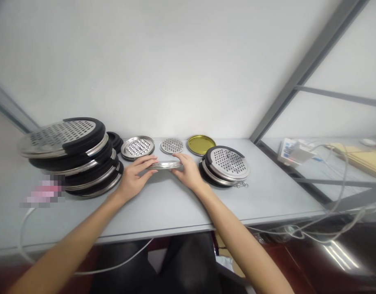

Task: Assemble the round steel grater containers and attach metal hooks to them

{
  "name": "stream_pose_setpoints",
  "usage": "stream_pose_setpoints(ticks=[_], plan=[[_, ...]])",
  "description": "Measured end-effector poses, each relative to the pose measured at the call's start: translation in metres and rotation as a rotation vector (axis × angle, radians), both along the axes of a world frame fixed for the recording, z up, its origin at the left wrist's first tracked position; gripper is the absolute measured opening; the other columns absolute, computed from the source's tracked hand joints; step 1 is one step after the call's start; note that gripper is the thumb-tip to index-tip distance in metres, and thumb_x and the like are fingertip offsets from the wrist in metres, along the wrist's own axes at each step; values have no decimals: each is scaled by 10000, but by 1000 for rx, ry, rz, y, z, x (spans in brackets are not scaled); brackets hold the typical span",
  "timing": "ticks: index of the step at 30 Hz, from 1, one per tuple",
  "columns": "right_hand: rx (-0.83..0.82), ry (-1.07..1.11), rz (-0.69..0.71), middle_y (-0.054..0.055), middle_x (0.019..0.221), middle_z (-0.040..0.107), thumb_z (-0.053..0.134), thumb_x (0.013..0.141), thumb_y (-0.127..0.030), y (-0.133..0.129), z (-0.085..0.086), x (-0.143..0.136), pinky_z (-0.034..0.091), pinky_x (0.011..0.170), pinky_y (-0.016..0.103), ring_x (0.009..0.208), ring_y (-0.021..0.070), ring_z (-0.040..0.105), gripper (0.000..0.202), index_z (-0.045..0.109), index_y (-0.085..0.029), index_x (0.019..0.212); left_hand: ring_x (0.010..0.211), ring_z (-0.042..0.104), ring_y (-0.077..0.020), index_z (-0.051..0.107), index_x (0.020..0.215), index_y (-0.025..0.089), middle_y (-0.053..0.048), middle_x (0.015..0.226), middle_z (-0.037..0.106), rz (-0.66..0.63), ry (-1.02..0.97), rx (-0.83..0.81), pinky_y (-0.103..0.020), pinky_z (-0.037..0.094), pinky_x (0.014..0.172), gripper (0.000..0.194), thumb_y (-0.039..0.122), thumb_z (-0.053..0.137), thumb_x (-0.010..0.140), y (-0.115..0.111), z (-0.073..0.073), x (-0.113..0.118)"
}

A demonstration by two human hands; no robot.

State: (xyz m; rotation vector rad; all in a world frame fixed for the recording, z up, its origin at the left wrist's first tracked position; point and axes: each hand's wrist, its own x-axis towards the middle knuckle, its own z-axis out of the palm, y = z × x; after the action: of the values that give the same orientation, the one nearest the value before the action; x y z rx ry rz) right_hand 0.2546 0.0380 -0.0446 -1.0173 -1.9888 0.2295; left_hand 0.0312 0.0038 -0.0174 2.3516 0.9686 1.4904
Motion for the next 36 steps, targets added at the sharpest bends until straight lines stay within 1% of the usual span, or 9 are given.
stream_pose_setpoints(ticks=[4,6,11,16,20,24,27,33,36], plan=[[-53,-4,42,85,1090,708,708,799,-244,3,0,5,499,934,407,1026,247,634,297,676,-203,1091,1165,599,-222,649,1152,213,-80,1221,652,38,24,-41,-414,501,1007,254,228,616,900,0,0,-1],[-47,-12,58,69,1065,723,700,799,-214,3,1,7,504,926,395,1019,240,634,258,699,-211,1057,1203,572,-231,634,1160,215,-83,1256,629,70,68,-41,-440,469,1042,263,244,612,900,1,-1,-2],[10,-38,33,61,1090,727,670,769,-101,3,2,10,508,919,395,1010,237,625,371,696,-215,1121,1268,507,-253,600,1200,221,-95,1321,567,102,197,-56,-468,418,1087,360,329,662,862,2,-4,-5],[32,-43,31,58,1080,729,675,777,-129,2,2,8,512,902,398,989,236,630,358,699,-226,1120,1283,486,-257,564,1238,210,-105,1325,554,100,248,-82,-451,396,1101,412,372,649,869,0,-4,-2],[37,-37,49,69,1086,724,700,781,-173,2,3,8,513,906,405,994,236,627,329,708,-225,1106,1246,513,-242,502,1287,196,-104,1299,563,105,249,-190,-426,411,1079,416,383,562,921,0,-6,-2],[31,-30,53,76,1098,718,690,791,-183,2,3,8,510,915,419,1004,238,624,320,708,-227,1107,1298,463,-278,387,1387,177,-148,1400,478,153,274,-325,-463,391,1082,567,472,523,922,1,-10,-3],[21,-35,53,76,1098,714,683,792,-187,3,2,8,504,929,428,1013,241,620,318,706,-228,1107,1349,406,-310,339,1420,149,-183,1454,423,171,312,-372,-496,345,1104,654,526,509,913,1,-13,-4],[-25,-63,65,86,1141,682,690,763,-191,3,3,9,490,953,445,1055,253,610,379,677,-224,1140,1293,468,-338,365,1404,156,-192,1373,514,243,330,-358,-521,382,1050,669,567,515,897,2,-15,-4],[-40,-77,88,94,1162,667,731,744,-251,1,6,8,483,962,449,1076,262,600,424,662,-223,1161,1285,476,-330,376,1397,153,-191,1347,536,264,336,-341,-506,394,1038,669,577,509,896,2,-16,-5]])
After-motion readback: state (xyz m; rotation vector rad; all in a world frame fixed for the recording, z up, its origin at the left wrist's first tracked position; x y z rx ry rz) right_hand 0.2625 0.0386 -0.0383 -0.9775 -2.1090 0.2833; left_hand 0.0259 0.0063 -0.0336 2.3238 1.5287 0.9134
